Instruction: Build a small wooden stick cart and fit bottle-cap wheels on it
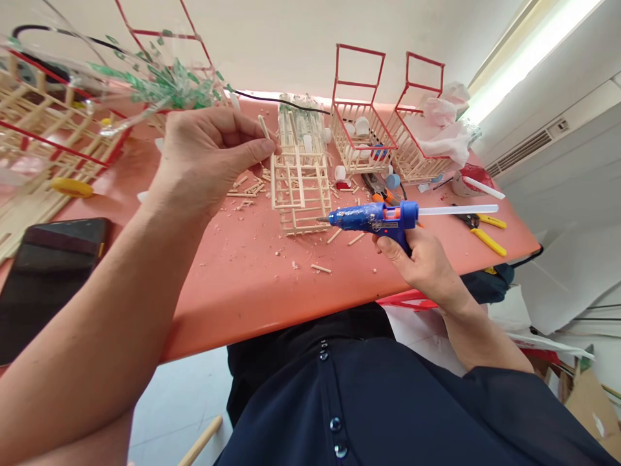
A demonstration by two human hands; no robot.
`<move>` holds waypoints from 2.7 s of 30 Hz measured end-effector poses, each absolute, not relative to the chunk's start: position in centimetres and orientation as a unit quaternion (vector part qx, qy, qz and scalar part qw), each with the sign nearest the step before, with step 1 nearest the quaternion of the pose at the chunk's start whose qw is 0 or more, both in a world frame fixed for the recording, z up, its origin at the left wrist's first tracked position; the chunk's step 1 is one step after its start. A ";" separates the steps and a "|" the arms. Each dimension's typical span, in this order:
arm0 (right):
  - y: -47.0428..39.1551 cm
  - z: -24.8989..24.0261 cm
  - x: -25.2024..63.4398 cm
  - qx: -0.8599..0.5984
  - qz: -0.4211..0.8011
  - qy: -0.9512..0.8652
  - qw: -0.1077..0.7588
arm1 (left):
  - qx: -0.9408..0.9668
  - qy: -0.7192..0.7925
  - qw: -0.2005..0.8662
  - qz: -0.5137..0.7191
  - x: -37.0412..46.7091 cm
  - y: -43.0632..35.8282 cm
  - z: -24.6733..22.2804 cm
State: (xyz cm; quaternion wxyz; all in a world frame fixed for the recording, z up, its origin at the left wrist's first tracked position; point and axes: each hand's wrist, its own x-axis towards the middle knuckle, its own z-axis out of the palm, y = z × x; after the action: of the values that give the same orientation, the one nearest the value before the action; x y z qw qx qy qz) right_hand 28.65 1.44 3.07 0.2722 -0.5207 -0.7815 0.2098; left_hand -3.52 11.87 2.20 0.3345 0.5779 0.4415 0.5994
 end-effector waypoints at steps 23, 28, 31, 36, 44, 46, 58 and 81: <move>1.4 4.2 30.3 -0.560 0.229 -0.730 0.318 | 0.644 0.444 0.281 0.557 -2.4 11.4 0.9; 1.5 4.3 30.0 -0.550 0.224 -0.742 0.312 | 0.660 0.450 0.255 0.546 -2.5 11.6 0.5; 1.6 4.2 30.1 -0.549 0.224 -0.741 0.314 | 0.669 0.448 0.241 0.542 -2.3 11.6 0.2; 1.5 4.0 30.3 -0.549 0.222 -0.742 0.314 | 0.667 0.464 0.215 0.542 -2.1 11.3 0.0; 1.4 4.2 30.4 -0.549 0.225 -0.745 0.304 | 0.687 0.467 0.189 0.524 -2.1 11.2 0.1; 1.5 4.1 30.3 -0.547 0.222 -0.746 0.308 | 0.690 0.466 0.179 0.524 -2.1 11.2 0.0; 1.4 4.1 30.1 -0.549 0.237 -0.741 0.307 | 0.679 0.475 0.193 0.525 -2.2 11.2 0.6; 1.7 2.5 26.8 -0.485 0.252 -0.786 0.288 | 0.587 0.469 0.303 0.586 -2.1 11.9 0.7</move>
State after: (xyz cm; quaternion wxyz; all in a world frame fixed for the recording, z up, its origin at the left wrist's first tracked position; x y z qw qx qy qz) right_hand 26.76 1.67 2.49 0.2882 -0.4853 -0.7860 0.2523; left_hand -2.07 11.93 0.75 0.3033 0.5870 0.4691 0.5859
